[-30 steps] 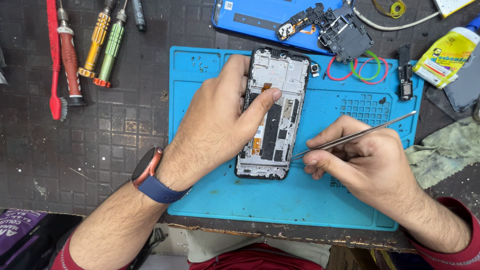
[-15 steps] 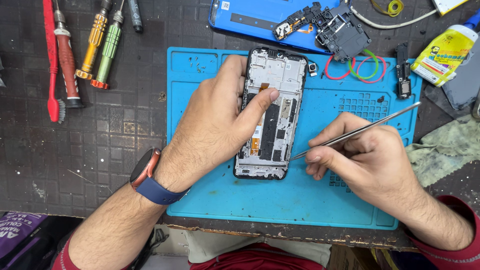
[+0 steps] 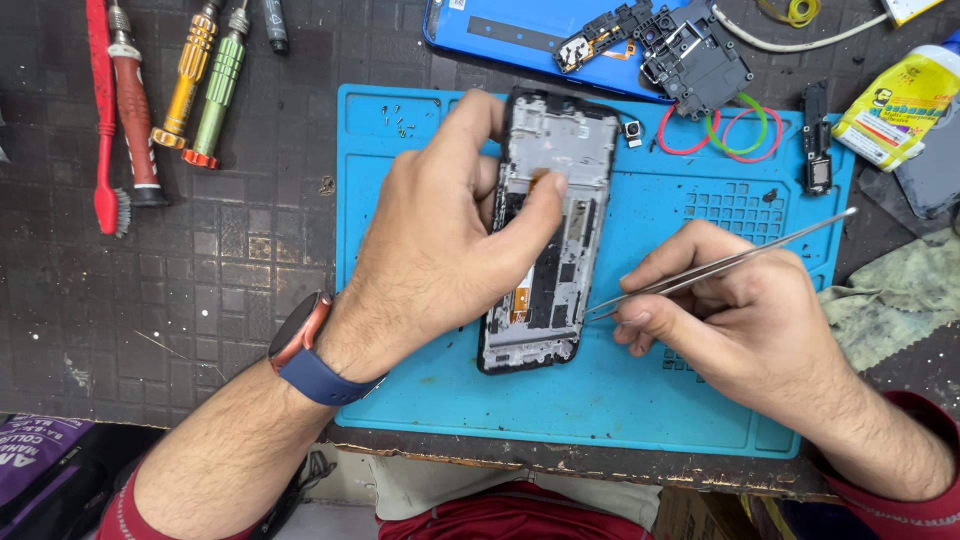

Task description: The person works on a disassembled smartphone at a repair bench, holding the phone frame with one hand while using tweezers with the other to manipulate internal components and flex cables. They reposition the phone repeatedly and continue probing and adjusting parts inside the chassis.

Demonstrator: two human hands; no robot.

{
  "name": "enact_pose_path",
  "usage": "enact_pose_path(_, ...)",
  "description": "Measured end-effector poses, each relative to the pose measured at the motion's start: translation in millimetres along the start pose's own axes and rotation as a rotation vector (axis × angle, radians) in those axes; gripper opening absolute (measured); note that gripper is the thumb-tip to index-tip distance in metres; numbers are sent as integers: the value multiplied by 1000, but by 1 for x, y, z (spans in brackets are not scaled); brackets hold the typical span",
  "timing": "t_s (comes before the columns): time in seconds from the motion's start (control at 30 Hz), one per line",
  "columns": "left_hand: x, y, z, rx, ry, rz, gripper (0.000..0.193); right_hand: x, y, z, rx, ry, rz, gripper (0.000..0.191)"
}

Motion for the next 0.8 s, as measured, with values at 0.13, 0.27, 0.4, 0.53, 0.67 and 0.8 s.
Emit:
enact_pose_path(0.13, -1, -4, 0, 116, -19, -49, 33, 1, 3, -2, 1, -9, 15, 15)
enact_pose_path(0.27, -3, -6, -3, 111, -49, -164, 39, -2, 5, -5, -59, -7, 52, 20)
enact_pose_path(0.4, -9, -9, -6, 126, -84, -358, 46, -1, -1, -7, 40, -1, -35, 22)
enact_pose_path(0.53, -12, -11, -8, 111, -80, -439, 53, -1, 0, -7, 86, -3, -85, 25)
enact_pose_path(0.67, -14, -10, -11, 72, -74, -506, 57, -7, 5, -11, 9, -88, 163, 19)
enact_pose_path(0.8, -17, -10, -11, 75, -63, -575, 58, -10, 5, -13, -32, -131, 169, 19)
Point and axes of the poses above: each hand's wrist, its own z-axis towards the middle knuckle, its own x-axis out of the back of the hand, y = z × x, the point moved 5 cm from there along z, towards the middle knuckle, and after that the axes turned 5 degrees about -z, right-handed, at the moved point
